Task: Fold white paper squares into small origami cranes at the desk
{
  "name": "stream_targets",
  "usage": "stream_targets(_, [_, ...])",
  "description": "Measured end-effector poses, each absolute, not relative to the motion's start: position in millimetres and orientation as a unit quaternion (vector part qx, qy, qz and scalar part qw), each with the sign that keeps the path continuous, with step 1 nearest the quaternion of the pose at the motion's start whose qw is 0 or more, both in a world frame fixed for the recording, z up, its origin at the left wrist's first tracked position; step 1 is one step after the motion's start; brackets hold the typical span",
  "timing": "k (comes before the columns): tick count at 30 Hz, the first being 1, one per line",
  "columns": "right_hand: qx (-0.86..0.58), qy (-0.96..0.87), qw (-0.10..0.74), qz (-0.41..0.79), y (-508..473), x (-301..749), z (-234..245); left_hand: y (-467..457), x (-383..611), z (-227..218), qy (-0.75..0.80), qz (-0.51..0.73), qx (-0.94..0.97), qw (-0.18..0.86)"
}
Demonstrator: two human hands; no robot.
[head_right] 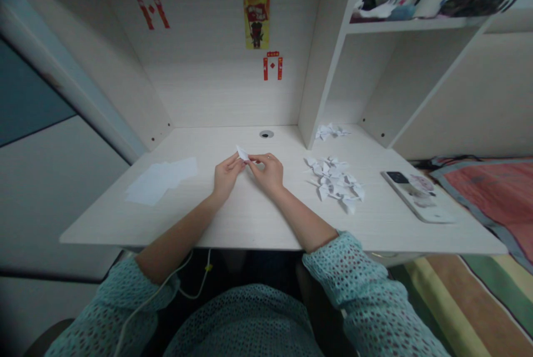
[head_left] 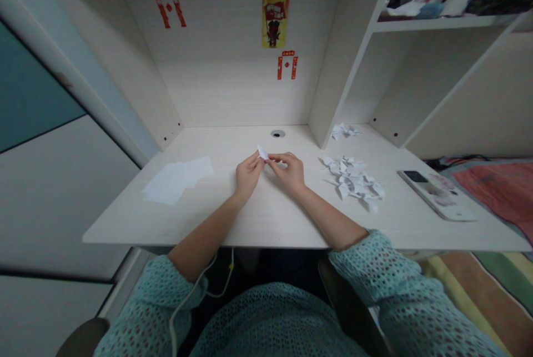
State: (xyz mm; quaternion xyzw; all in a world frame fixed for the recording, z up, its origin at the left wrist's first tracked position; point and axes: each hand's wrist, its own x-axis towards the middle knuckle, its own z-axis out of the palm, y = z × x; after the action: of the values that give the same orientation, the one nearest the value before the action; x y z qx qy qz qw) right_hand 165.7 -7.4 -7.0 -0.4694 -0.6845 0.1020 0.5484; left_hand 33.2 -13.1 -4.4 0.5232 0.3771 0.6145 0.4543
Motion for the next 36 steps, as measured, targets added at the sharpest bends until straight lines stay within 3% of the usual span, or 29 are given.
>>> stream_targets(29, [-0.468, -0.664, 0.563, 0.150, -5.9, 165.6, -7.3, -9.6, 34.0, -8.6, 0.375, 0.627, 0.506, 0.459])
stream_targets(36, [-0.461, -0.683, 0.552, 0.126, -9.5, 163.8, -5.9, -6.5, 31.5, -13.0, 0.408, 0.629, 0.512, 0.420])
